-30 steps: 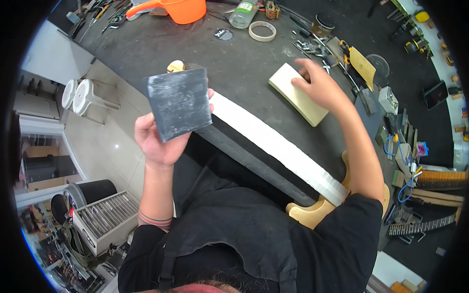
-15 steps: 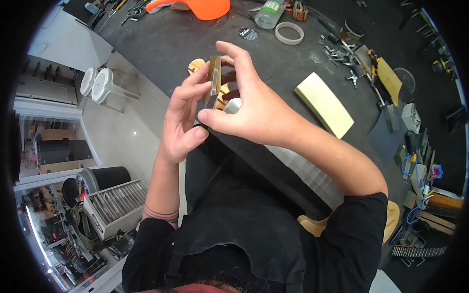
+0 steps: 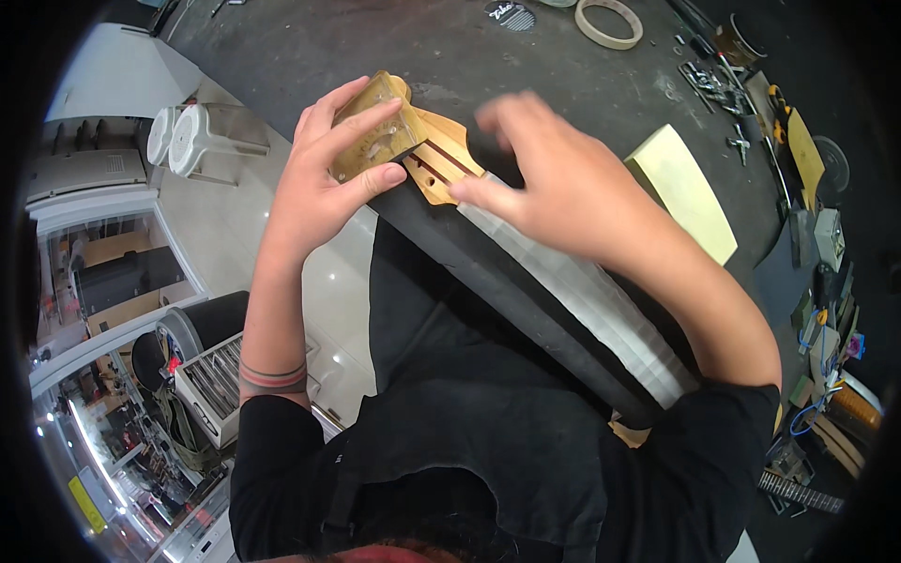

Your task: The person sands the wooden body and headstock of an electric guitar using a sanding block and a sponge.

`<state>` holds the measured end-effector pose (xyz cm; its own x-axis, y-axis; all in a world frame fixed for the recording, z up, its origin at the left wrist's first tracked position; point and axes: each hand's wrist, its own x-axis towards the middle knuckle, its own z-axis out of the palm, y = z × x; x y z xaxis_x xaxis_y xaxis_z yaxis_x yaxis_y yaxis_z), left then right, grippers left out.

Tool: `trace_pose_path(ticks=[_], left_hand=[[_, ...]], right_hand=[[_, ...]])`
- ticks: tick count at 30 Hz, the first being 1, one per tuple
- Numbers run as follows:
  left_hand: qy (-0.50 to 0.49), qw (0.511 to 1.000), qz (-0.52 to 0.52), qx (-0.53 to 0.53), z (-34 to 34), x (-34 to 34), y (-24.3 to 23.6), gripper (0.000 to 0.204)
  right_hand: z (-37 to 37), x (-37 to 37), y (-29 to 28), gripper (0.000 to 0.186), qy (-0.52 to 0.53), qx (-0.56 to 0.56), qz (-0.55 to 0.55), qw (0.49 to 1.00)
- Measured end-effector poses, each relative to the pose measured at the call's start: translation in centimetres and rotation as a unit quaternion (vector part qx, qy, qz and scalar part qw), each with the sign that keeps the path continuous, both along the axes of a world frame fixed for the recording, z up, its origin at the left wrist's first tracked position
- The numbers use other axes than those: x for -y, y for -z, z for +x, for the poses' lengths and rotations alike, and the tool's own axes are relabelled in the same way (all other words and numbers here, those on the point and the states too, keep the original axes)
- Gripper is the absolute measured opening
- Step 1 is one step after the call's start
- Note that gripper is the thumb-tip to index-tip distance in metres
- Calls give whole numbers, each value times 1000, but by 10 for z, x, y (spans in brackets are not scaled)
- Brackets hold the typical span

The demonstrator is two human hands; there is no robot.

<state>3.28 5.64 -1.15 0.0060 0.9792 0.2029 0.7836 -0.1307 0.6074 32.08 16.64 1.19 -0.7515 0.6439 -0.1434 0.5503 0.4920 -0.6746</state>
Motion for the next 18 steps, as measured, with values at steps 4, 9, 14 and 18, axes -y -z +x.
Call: trace_pose_path(ticks=[4, 9, 14, 18], left_hand=[[-7, 998, 24, -57, 2, -3, 28, 65], [-28, 985, 66, -159, 13, -3, 32, 60], [-68, 988, 41, -134, 44, 5, 23, 58], [-69, 990, 26, -119, 59, 16, 20, 56]], right_hand=[[6, 20, 8, 74, -69, 114, -9, 991], [8, 29, 17, 66, -25, 72, 5, 997], [22, 25, 16, 80, -58, 2, -79, 995], [36, 31, 17, 84, -53, -23, -118, 991]])
